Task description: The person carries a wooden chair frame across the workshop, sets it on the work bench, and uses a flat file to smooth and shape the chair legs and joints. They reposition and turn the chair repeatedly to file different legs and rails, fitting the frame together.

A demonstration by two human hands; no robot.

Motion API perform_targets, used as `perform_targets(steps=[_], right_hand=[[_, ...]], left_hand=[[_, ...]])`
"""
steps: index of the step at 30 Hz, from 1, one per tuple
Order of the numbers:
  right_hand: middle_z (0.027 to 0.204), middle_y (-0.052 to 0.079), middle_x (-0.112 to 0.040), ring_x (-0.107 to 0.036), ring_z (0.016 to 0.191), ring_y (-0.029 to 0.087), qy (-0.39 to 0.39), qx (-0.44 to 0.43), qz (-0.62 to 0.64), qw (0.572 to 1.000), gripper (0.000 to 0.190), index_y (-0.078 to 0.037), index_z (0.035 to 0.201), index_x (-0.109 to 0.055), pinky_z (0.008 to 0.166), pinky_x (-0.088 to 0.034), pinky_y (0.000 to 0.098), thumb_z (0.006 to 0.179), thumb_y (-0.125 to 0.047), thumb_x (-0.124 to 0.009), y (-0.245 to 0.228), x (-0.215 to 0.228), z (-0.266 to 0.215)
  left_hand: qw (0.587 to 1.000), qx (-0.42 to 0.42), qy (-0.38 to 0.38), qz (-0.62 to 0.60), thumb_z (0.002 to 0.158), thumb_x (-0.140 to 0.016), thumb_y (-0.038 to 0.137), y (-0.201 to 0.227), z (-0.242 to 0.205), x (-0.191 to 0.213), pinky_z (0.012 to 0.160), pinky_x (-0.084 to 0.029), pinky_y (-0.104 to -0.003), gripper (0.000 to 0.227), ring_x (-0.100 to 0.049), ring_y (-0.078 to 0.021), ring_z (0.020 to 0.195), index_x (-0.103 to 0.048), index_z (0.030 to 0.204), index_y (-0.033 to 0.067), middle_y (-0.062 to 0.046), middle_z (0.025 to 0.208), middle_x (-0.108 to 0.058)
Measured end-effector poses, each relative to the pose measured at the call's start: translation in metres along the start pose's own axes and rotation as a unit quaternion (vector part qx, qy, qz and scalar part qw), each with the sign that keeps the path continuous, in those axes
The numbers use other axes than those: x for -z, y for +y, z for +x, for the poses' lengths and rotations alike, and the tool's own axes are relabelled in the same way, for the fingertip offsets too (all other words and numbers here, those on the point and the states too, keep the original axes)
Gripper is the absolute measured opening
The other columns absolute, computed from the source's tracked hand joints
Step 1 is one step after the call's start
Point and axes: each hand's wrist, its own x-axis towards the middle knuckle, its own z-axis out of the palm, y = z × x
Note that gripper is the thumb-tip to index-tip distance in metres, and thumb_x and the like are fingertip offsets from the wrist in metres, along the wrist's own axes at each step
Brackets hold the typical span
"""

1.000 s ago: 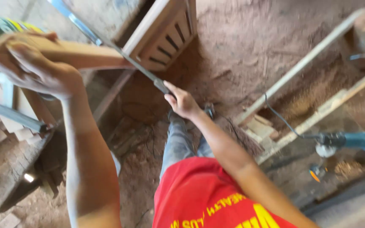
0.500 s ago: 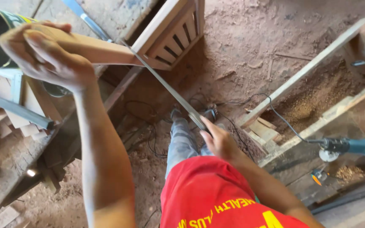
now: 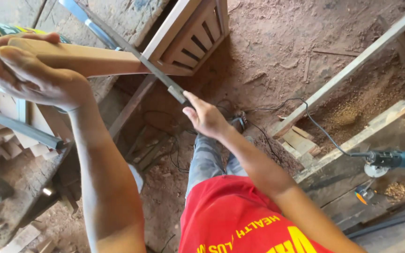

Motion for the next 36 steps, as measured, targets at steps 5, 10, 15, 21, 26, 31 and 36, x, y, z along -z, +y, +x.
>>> perform_targets(steps=[5, 10, 15, 21, 26, 31, 36], right_hand=[[0.065, -0.002, -0.054, -0.040, 0.047, 0.008, -0.051, -0.043, -0.171, 0.983, 0.053, 0.005, 0.146, -0.048, 0.036, -0.028, 0.0231, 0.097, -0.009, -0.064, -0.062, 0.067, -0.111], [0.101, 0.022, -0.073, -0.067, 0.064, 0.024, -0.042, -0.087, -0.076, 0.992, 0.050, 0.012, 0.137, -0.051, 0.052, -0.053, 0.0308, 0.092, -0.009, -0.060, -0.069, 0.078, -0.145], [0.085, 0.015, -0.073, -0.057, 0.052, 0.020, -0.012, -0.075, -0.069, 0.995, 0.050, 0.008, 0.138, -0.054, 0.047, -0.046, 0.0315, 0.092, -0.006, -0.064, -0.080, 0.073, -0.115], [0.109, 0.027, -0.074, -0.070, 0.061, 0.026, -0.056, -0.108, -0.092, 0.988, 0.052, 0.012, 0.138, -0.051, 0.051, -0.055, 0.0337, 0.091, -0.007, -0.061, -0.076, 0.091, -0.138], [0.105, 0.030, -0.074, -0.073, 0.060, 0.025, -0.073, -0.114, -0.093, 0.986, 0.050, 0.016, 0.136, -0.049, 0.044, -0.056, 0.0303, 0.092, -0.007, -0.055, -0.072, 0.104, -0.154], [0.088, 0.026, -0.073, -0.066, 0.053, 0.024, -0.079, -0.096, -0.110, 0.986, 0.051, 0.016, 0.138, -0.048, 0.040, -0.051, 0.0319, 0.093, -0.006, -0.057, -0.068, 0.090, -0.110], [0.087, 0.014, -0.076, -0.062, 0.050, 0.018, 0.016, -0.003, -0.198, 0.980, 0.053, 0.005, 0.140, -0.054, 0.040, -0.045, 0.0312, 0.091, -0.002, -0.070, -0.033, 0.024, -0.023]], left_hand=[[0.999, 0.040, -0.018, 0.001, 0.109, -0.028, 0.029, 0.016, 0.005, -0.004, 0.059, -0.061, -0.036, 0.028, -0.067, -0.0312, 0.059, -0.039, 0.102, 0.0045, -0.012, 0.090, -0.046], [0.998, 0.030, -0.023, 0.040, 0.109, -0.026, 0.029, 0.020, 0.005, -0.003, 0.059, -0.059, -0.036, 0.030, -0.069, -0.0296, 0.060, -0.041, 0.100, 0.0042, -0.013, 0.083, -0.049], [0.997, 0.069, -0.039, 0.025, 0.110, -0.025, 0.036, 0.022, 0.003, -0.001, 0.062, -0.058, -0.036, 0.034, -0.066, -0.0287, 0.063, -0.040, 0.103, 0.0070, -0.013, 0.079, -0.051], [0.998, 0.044, -0.032, 0.039, 0.110, -0.024, 0.034, 0.025, 0.009, -0.007, 0.060, -0.057, -0.035, 0.033, -0.065, -0.0275, 0.060, -0.040, 0.101, 0.0065, -0.012, 0.077, -0.050], [0.998, 0.046, -0.012, 0.051, 0.108, -0.026, 0.032, 0.025, 0.008, -0.008, 0.060, -0.057, -0.033, 0.032, -0.069, -0.0268, 0.059, -0.042, 0.100, 0.0060, -0.010, 0.081, -0.049], [0.997, 0.071, -0.004, 0.017, 0.108, -0.029, 0.032, 0.024, 0.005, -0.008, 0.064, -0.058, -0.036, 0.029, -0.071, -0.0305, 0.063, -0.041, 0.102, 0.0059, -0.010, 0.090, -0.047], [0.997, 0.045, 0.002, 0.062, 0.106, -0.027, 0.030, 0.015, 0.006, -0.008, 0.058, -0.060, -0.032, 0.029, -0.070, -0.0269, 0.060, -0.041, 0.099, 0.0058, -0.008, 0.087, -0.046]])
